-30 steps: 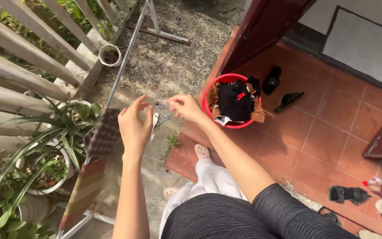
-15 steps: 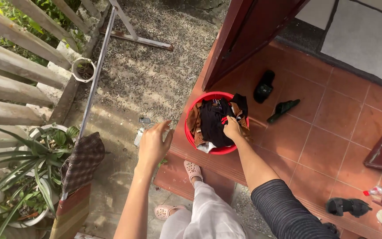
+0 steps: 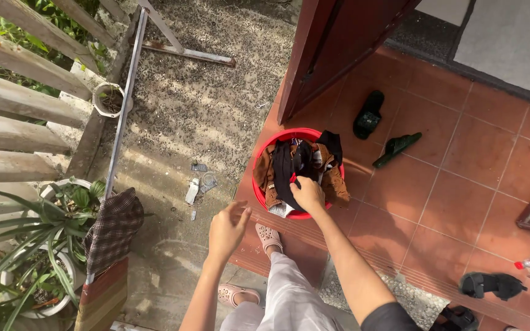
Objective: Hanging various items of clothing including shirts, shorts, and pants onto hangers and then onto a drying rack on a balcony.
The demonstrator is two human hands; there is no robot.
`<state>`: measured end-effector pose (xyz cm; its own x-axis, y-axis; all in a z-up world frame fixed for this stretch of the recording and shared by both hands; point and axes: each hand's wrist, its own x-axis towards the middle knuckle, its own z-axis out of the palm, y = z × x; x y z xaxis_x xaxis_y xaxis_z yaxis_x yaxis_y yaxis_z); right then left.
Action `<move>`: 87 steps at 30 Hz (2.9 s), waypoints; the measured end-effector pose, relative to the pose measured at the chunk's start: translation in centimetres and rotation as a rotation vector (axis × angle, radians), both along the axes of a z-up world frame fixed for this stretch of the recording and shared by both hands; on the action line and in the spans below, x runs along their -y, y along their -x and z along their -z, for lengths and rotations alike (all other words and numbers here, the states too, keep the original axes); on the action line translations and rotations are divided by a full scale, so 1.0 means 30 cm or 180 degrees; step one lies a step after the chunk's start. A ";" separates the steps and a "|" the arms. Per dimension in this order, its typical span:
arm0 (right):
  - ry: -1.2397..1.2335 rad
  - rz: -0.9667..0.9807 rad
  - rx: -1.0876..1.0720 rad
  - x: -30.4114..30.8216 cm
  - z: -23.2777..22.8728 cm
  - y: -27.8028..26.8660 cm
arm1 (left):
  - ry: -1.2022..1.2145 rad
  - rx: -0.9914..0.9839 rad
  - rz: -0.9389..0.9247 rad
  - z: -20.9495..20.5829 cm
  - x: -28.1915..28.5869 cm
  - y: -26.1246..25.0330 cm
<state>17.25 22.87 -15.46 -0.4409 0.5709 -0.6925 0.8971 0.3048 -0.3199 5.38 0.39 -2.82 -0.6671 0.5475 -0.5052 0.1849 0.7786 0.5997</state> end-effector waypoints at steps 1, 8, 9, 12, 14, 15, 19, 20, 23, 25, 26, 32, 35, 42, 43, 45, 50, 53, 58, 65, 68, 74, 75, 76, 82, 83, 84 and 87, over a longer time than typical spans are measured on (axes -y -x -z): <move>-0.0103 -0.0185 -0.0263 0.048 -0.087 -0.002 | -0.0189 0.0397 -0.0484 -0.011 -0.023 -0.001; -0.0569 -0.1872 -0.1205 0.341 -0.635 -0.068 | -0.0229 0.2101 -0.1785 -0.241 -0.222 0.019; -0.0572 -0.1905 -0.1225 0.362 -0.681 -0.081 | -0.0249 0.2084 -0.1815 -0.200 -0.222 0.017; -0.0886 -0.2782 -0.1817 0.410 -0.800 -0.104 | -0.0138 0.2265 -0.1208 -0.099 -0.200 0.046; -0.0741 -0.3054 -0.2069 0.412 -0.871 -0.116 | -0.0596 0.2567 -0.1685 -0.070 -0.172 0.083; -0.0757 -0.3113 -0.2083 0.390 -0.922 -0.116 | -0.0647 0.2552 -0.1722 -0.108 -0.137 0.122; -0.0528 -0.3382 -0.2449 0.336 -1.153 -0.081 | -0.1903 0.1261 -0.1985 -0.382 0.039 0.261; -0.0471 -0.3396 -0.2887 0.331 -1.216 -0.066 | -0.1898 0.0684 -0.1839 -0.482 0.092 0.287; 0.0144 -0.3755 -0.3660 0.367 -1.355 -0.028 | -0.1210 -0.0076 -0.1321 -0.737 0.167 0.274; 0.0921 -0.3866 -0.3648 0.416 -1.350 0.021 | -0.1321 -0.0448 -0.1307 -0.883 0.227 0.261; 0.1705 -0.3862 -0.3542 0.441 -1.349 0.047 | -0.1383 -0.0759 -0.1230 -0.955 0.258 0.253; -0.1131 -0.2386 -0.1230 0.251 -1.415 0.266 | -0.0234 -0.2063 -0.1390 -1.175 0.597 0.305; -0.1494 -0.2370 -0.1201 0.294 -1.434 0.348 | -0.0290 -0.2192 -0.1373 -1.187 0.614 0.290; -0.2154 -0.2545 -0.2707 0.459 -1.441 0.512 | -0.1752 -0.1486 -0.0416 -1.153 0.655 0.276; -0.2113 -0.2619 -0.2794 0.504 -1.460 0.516 | -0.2285 -0.0628 -0.0311 -1.110 0.641 0.269; -0.2121 -0.2661 -0.2900 0.571 -1.479 0.526 | -0.2794 0.0225 -0.0140 -1.044 0.585 0.247; -0.2262 -0.3120 -0.2765 0.568 -1.516 0.518 | -0.2746 -0.0537 -0.1560 -0.827 0.502 0.307; -0.2057 -0.3745 -0.2619 0.464 -1.663 0.436 | -0.3200 -0.1211 -0.2383 -1.101 0.630 0.319; -0.0424 -0.3948 -0.3009 0.355 -1.706 0.377 | -0.3152 -0.1423 -0.2371 -1.256 0.686 0.391; -0.0425 -0.1750 -0.4159 0.246 -1.905 0.505 | -0.2533 -0.0650 -0.0272 -1.450 0.574 0.261; -0.0498 -0.0833 -0.4917 0.191 -1.976 0.705 | -0.2751 -0.1233 -0.0424 -1.556 0.512 0.271; -0.0916 -0.0619 -0.5168 0.147 -2.047 1.031 | -0.3000 -0.1614 -0.0551 -1.628 0.449 0.222; -0.0911 -0.0628 -0.5179 0.139 -2.040 1.062 | -0.3001 -0.1627 -0.0557 -1.620 0.456 0.232; -0.0683 -0.0366 -0.5287 0.131 -2.034 1.093 | -0.3085 -0.1610 -0.0665 -1.611 0.463 0.243; -0.0667 -0.0153 -0.5322 0.144 -2.170 1.014 | -0.2858 -0.1527 -0.0733 -1.653 0.484 0.200; -0.0869 -0.0311 -0.5331 0.138 -2.192 1.006 | -0.2789 -0.1504 -0.0735 -1.659 0.483 0.197; -0.0869 -0.0312 -0.5335 0.145 -2.202 0.981 | -0.2790 -0.1508 -0.0735 -1.657 0.478 0.196; -0.0449 -0.0140 -0.5344 0.163 -2.225 0.898 | -0.2844 -0.1526 -0.0717 -1.655 0.461 0.202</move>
<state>-9.70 17.98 51.29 -0.6018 0.5512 0.5779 -0.3926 0.4260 -0.8151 -0.67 -13.45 46.83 -0.8242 0.4296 0.3690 0.4617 0.1324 0.8771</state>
